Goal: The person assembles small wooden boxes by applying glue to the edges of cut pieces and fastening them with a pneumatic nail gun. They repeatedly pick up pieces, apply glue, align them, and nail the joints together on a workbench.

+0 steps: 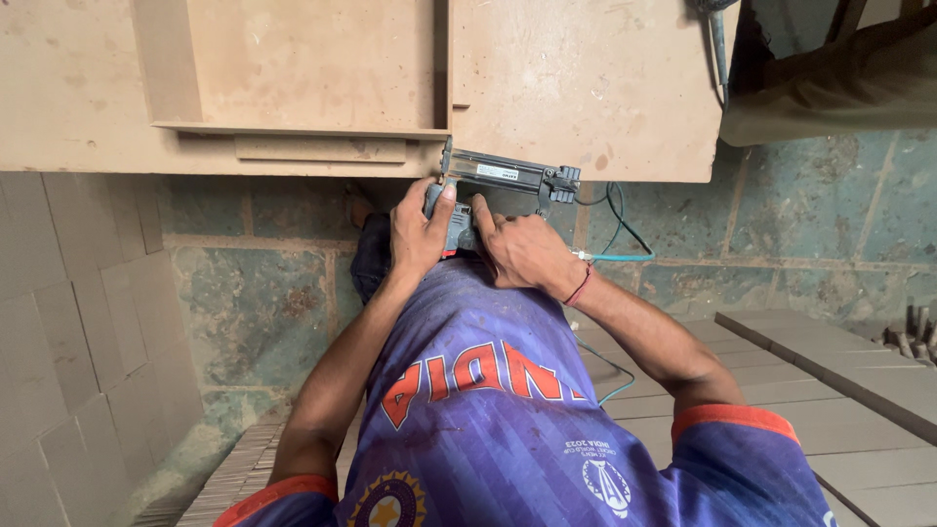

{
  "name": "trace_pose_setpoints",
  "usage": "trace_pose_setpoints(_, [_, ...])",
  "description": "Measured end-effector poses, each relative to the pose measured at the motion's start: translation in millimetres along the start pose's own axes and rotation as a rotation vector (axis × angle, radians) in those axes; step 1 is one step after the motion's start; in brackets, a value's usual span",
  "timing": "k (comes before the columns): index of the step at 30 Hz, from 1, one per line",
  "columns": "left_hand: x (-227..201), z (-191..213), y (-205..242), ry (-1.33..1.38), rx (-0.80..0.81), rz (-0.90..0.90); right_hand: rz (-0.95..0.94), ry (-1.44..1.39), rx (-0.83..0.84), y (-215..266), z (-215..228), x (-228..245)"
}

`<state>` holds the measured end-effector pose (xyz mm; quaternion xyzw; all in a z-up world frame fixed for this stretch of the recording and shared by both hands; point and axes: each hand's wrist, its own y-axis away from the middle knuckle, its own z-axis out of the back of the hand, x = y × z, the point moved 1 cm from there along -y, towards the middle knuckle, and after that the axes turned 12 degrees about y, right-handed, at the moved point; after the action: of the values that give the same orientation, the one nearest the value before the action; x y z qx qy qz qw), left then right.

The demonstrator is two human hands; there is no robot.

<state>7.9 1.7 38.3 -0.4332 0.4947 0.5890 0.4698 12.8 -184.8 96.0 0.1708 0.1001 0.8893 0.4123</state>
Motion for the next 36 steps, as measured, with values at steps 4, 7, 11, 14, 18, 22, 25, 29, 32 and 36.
trace_pose_setpoints(4, [-1, 0, 1, 0.005, -0.005, 0.012, 0.003, -0.004, 0.015, 0, 0, 0])
trace_pose_setpoints(7, [-3, 0, 1, 0.012, -0.003, 0.006, -0.009, 0.003, 0.067, 0, -1, -1])
trace_pose_setpoints(11, [-4, 1, 3, 0.044, -0.001, 0.006, 0.016, -0.008, 0.006, 2, -2, -1])
trace_pose_setpoints(14, [-6, 2, 6, 0.052, 0.007, 0.087, 0.028, -0.038, -0.025, 5, -3, -2])
trace_pose_setpoints(18, [-11, 6, 4, 0.103, 0.069, 0.112, 0.020, -0.097, 0.052, 10, -4, -8])
trace_pose_setpoints(22, [-27, 21, -6, 0.004, 0.035, -0.027, -0.068, -0.183, 0.054, 11, 0, -27])
trace_pose_setpoints(25, [-41, 39, -26, 0.067, -0.033, 0.073, -0.244, -0.260, 0.039, 4, 6, -48])
trace_pose_setpoints(29, [-59, 65, -73, 0.042, -0.026, -0.064, -0.434, -0.358, -0.025, -12, 22, -73])
trace_pose_setpoints(32, [-60, 66, -114, 0.058, 0.004, -0.068, -0.510, -0.418, -0.149, -24, 41, -89])
trace_pose_setpoints(36, [-62, 42, -181, -0.073, 0.068, -0.098, -0.578, -0.547, -0.277, -48, 67, -121])
